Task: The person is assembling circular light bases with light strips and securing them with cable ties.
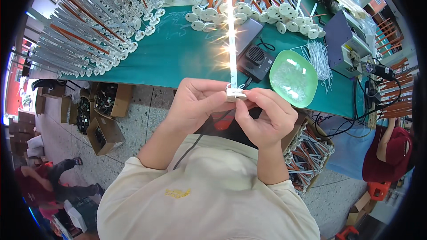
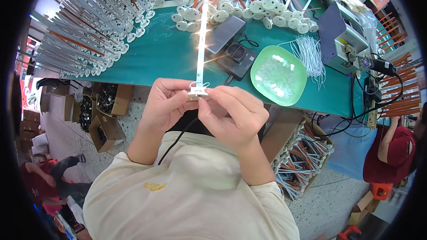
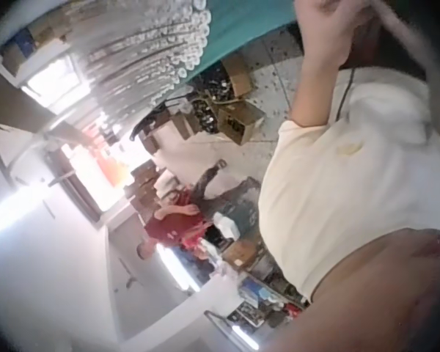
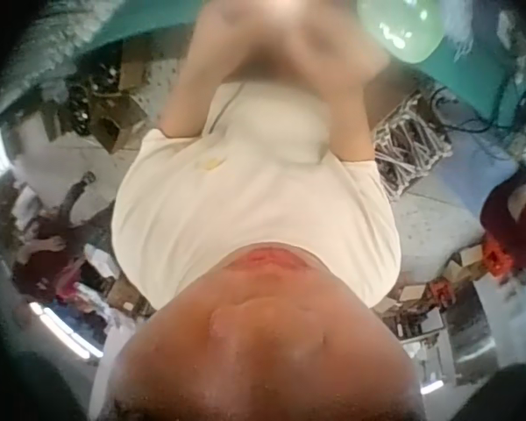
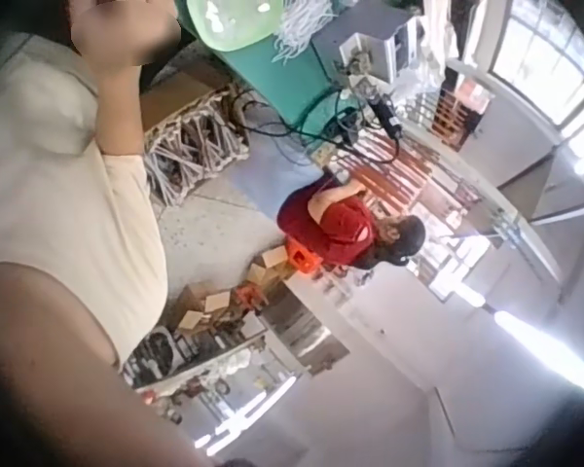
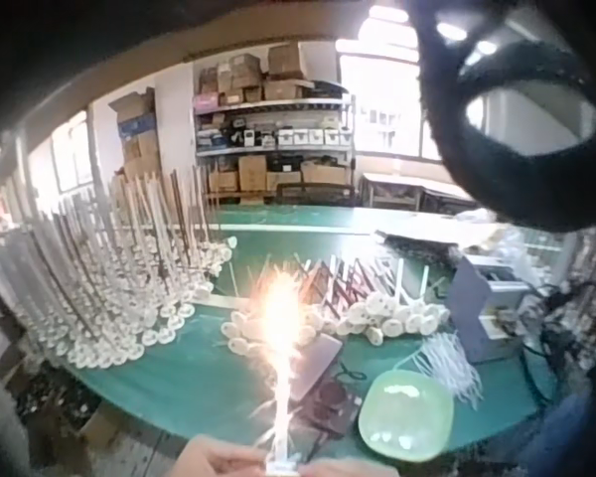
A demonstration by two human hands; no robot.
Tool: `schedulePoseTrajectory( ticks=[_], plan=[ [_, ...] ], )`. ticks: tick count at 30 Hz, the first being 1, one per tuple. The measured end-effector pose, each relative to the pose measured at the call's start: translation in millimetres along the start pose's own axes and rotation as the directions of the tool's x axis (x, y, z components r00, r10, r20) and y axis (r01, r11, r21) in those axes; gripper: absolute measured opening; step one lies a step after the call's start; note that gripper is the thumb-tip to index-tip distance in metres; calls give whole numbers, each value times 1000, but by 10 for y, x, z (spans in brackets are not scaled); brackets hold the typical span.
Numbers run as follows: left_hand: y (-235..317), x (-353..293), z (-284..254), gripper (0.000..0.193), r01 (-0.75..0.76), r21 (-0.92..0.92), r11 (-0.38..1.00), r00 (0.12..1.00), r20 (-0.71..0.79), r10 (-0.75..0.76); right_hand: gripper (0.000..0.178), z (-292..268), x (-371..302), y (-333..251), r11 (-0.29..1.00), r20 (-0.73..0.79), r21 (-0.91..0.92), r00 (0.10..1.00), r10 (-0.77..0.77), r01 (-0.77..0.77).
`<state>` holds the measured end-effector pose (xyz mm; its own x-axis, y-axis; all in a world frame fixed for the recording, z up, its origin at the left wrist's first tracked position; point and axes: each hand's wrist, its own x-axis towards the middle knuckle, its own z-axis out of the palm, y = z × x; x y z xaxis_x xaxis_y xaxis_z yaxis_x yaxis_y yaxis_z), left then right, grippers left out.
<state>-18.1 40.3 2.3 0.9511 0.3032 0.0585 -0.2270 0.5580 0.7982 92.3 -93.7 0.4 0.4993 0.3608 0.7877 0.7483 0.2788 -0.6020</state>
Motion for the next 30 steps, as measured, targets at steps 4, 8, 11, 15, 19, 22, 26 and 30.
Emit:
schedulePoseTrajectory(
  ticks=[4, 8, 11, 15, 19, 22, 26, 30],
  plan=[
    [-7, -17, -86, 33, 20, -41, 999, 999, 31, -18, 21, -137, 78, 2, 999, 151, 45, 989, 5, -12],
    [-57, 14, -68, 33, 77, -118, 990, 993, 103, -65, 21, -126, 72, -34, 999, 136, -14, 990, -33, 35],
    [-53, 26, -92, 33, 110, -112, 988, 985, 144, -93, 23, -73, -1, -8, 996, 73, -1, 994, -84, 85],
    [-102, 11, -132, 38, 96, -166, 981, 981, 182, -65, 25, -95, -28, -19, 997, 54, 46, 997, -60, 58],
    [-107, 37, -165, 42, 120, -67, 990, 976, 188, -105, 26, -186, -7, -51, 1000, 139, 2, 990, 1, -1],
    [-154, 41, -256, 40, 143, -84, 986, 959, 259, -117, 28, -214, -26, -89, 998, 153, 18, 987, 58, -61],
    [-173, -10, -205, 42, 124, -8, 992, 970, 213, -120, 28, -417, 124, -126, 966, 270, 116, 943, 194, -232],
    [-156, -15, -186, 39, 163, -26, 986, 954, 260, -150, 15, -1026, 321, 357, 837, 180, -536, 952, 246, -115]
  ],
)
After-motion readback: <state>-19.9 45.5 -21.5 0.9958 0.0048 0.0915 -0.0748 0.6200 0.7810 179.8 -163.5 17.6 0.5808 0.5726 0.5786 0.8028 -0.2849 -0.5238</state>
